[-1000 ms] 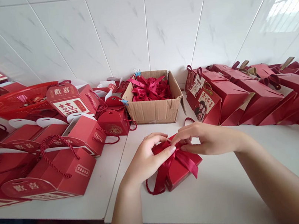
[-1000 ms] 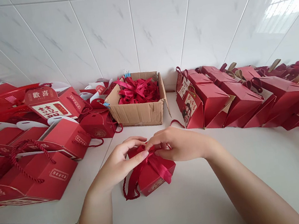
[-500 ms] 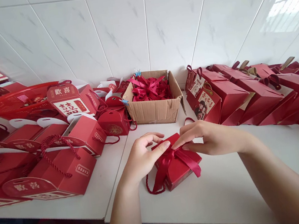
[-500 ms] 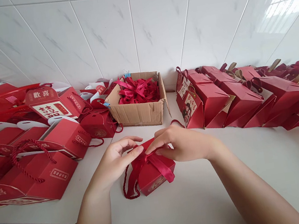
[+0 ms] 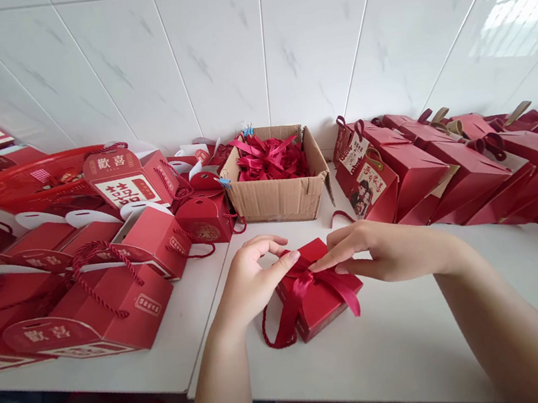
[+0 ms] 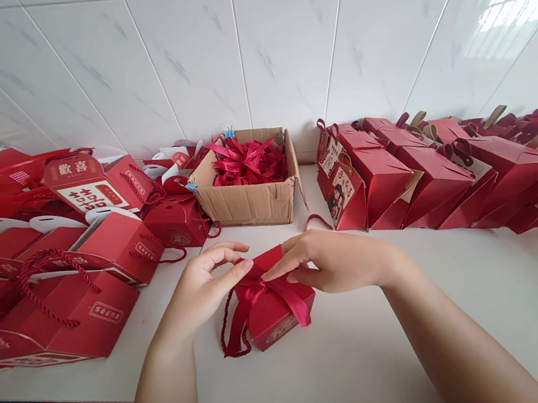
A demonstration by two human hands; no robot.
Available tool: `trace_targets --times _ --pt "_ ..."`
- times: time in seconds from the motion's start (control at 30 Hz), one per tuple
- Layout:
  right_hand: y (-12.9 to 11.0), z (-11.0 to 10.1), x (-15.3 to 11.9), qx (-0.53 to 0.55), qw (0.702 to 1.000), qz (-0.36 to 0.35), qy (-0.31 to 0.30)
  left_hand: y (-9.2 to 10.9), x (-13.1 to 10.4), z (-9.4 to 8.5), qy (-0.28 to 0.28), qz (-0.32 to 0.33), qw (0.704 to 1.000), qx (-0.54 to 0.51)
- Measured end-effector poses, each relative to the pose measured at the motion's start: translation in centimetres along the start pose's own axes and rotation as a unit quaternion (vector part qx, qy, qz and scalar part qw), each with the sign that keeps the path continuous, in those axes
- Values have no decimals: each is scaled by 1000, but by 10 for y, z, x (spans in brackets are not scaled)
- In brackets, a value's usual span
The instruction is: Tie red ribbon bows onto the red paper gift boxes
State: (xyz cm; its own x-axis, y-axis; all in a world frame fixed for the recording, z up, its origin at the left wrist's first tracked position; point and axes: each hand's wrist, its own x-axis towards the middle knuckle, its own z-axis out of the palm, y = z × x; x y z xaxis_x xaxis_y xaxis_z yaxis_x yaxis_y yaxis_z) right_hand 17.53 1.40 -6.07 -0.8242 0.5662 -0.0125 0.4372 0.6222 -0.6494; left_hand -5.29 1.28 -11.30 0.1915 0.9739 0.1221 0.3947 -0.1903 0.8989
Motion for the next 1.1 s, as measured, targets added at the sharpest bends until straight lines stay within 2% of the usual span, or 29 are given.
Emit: trace_targets --times 0.23,0.67,1.1 --pt "0 -1 -1 -3 1000 -2 -2 3 0 2 -19 9 999 -29" --pt "-1 -3 -4 -16 999 1 -38 0 -1 -2 -9 20 1000 -7" --pt "-3 -6 -9 -12 999 34 -24 0 -1 -1 -20 12 1000 -8"
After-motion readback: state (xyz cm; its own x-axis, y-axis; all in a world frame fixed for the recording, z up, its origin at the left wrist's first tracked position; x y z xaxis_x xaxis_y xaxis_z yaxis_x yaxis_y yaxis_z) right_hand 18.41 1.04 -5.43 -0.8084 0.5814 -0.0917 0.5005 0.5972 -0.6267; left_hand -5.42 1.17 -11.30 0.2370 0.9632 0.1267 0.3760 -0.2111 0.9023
